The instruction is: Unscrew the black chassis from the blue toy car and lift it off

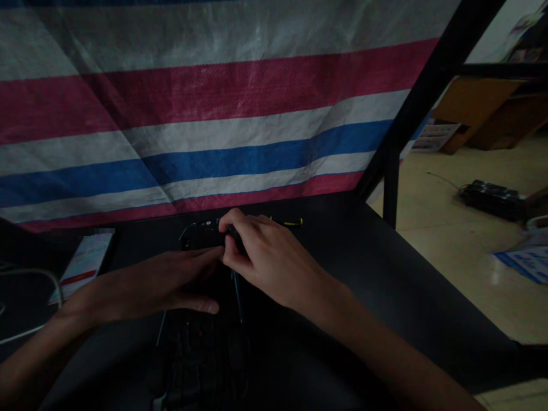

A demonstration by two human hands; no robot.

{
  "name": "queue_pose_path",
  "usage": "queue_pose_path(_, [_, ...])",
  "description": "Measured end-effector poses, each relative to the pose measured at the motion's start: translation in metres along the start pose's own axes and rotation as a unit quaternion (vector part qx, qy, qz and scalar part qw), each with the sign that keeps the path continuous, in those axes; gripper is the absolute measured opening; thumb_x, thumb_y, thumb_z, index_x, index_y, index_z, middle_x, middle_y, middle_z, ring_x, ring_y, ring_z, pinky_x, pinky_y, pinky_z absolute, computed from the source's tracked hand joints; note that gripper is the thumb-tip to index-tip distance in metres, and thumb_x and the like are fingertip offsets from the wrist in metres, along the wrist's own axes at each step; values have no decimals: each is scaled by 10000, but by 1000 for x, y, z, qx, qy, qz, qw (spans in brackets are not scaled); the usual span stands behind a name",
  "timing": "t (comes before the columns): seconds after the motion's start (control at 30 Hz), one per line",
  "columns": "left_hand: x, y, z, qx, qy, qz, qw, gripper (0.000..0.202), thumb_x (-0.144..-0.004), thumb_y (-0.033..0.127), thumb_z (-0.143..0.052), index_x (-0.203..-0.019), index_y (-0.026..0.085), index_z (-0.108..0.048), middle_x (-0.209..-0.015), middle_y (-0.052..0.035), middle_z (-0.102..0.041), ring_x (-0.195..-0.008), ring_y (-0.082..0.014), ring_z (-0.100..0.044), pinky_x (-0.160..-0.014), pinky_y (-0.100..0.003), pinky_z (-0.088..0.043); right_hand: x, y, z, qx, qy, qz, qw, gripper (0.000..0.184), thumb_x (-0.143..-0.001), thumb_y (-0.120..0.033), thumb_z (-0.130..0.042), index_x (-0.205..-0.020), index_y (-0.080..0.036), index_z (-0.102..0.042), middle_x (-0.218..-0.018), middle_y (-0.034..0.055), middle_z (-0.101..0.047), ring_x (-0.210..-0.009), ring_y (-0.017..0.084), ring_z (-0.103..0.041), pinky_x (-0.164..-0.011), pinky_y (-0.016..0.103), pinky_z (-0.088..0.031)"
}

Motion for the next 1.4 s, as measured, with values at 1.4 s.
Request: queue_pose_path(1.4, [14, 9, -21, -100, 111, 20, 989, 366, -1061, 424, -458, -1389, 273, -521, -1419, -53, -583, -1186, -231, -655, -999, -380, -534, -35, 15, -51, -704, 93, -190, 678, 215, -682, -14, -460, -549, -179, -430, -612, -31, -485, -450, 45, -355, -422, 186, -239])
Point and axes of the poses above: each hand's wrist, its own x-axis away from the middle knuckle, its own z-axis out of the back of the hand, y = z × x, the point moved 4 cm from there along -x, towards the middle knuckle
